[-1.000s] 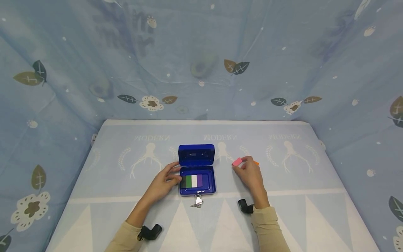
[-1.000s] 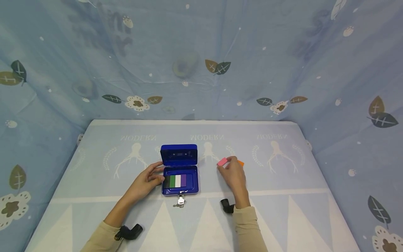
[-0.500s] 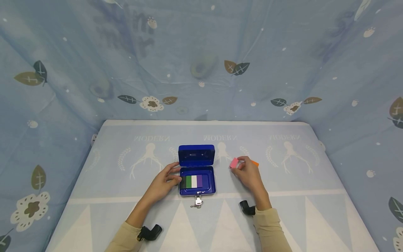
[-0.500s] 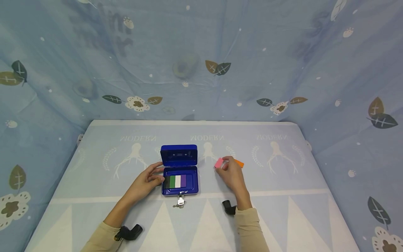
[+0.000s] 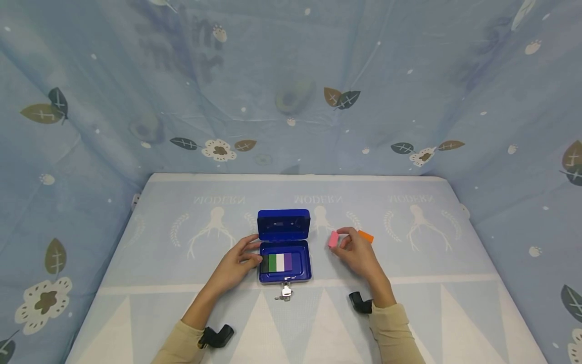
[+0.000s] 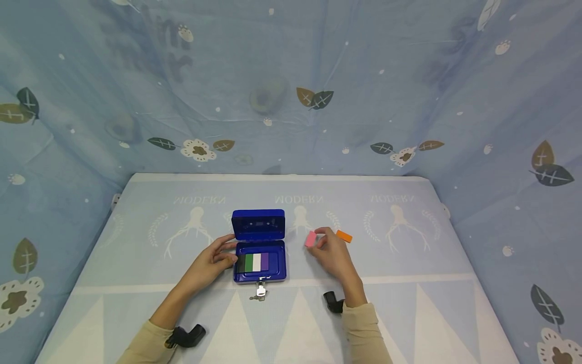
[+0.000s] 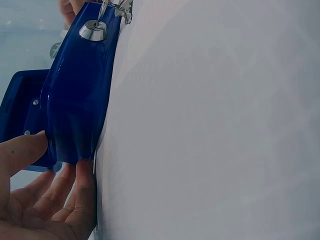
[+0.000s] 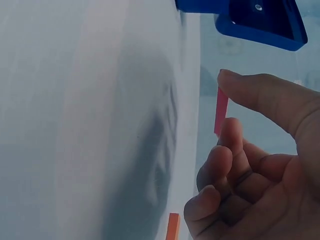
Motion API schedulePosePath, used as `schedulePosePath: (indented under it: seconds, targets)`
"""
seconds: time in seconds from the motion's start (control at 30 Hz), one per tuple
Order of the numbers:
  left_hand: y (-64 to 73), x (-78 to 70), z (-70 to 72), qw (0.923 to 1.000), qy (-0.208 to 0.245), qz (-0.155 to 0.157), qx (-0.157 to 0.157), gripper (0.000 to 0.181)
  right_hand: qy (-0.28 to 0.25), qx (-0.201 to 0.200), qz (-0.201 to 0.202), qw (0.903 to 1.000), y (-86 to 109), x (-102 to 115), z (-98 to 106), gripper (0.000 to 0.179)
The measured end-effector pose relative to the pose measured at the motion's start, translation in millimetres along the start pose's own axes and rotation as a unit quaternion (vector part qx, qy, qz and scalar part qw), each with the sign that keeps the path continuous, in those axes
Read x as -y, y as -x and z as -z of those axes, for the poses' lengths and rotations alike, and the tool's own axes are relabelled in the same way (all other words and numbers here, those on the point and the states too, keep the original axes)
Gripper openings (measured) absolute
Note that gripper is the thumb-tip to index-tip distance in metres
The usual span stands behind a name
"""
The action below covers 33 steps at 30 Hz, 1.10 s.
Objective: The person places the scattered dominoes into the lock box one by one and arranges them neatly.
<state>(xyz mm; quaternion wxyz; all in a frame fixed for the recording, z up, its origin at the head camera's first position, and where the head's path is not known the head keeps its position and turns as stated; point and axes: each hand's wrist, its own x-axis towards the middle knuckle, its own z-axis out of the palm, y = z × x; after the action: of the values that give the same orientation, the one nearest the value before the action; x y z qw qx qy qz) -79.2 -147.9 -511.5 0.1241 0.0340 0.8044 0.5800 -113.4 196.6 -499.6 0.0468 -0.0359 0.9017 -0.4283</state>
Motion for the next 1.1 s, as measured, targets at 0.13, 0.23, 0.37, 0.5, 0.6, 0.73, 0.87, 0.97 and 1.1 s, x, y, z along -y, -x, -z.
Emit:
schedulePosePath:
  seconds: [0.13,0.23,0.37,0.5,0.6,0.73,0.87,0.97,1.1]
  targets:
    - [0.1,0.7,-0.2,1.0000,0.000,0.002,-0.002,0.059,-0.009,0.015,0.014,0.9998,1.7,4,0,0.045]
    - [0.0,1.1,-0.3,1.0000,-0.001,0.001,-0.001,0.059,-0.008,0.027,0.024,0.9993,2.8,6,-1,0.044]
    - [0.2,0.5,-0.2,1.0000,0.000,0.000,0.001,0.059,-0.001,0.040,0.032,0.9987,4.2,9,-2,0.045]
    - [0.9,-1.3,-0.1,1.0000,0.003,0.001,0.001,0.059,-0.001,0.052,0.038,0.9979,5.6,13,-3,0.046]
    - [1.2,-2.5,-0.2,1.0000,0.000,0.003,0.000,0.059,-0.002,0.061,0.047,0.9970,6.4,16,-3,0.046]
    - [1.3,-3.6,-0.1,1.0000,-0.002,0.004,-0.001,0.059,0.000,0.072,0.061,0.9955,7.2,19,-3,0.045]
    - [1.0,-3.8,0.1,1.0000,-0.002,0.003,0.000,0.059,0.004,0.080,0.073,0.9942,7.6,22,-5,0.045]
    - [0.8,-3.9,0.2,1.0000,0.001,0.002,0.001,0.059,0.004,0.086,0.079,0.9931,8.2,24,-6,0.045]
    - [0.8,-3.8,0.0,1.0000,0.005,0.002,0.003,0.059,0.003,0.100,0.088,0.9911,9.0,28,-9,0.045]
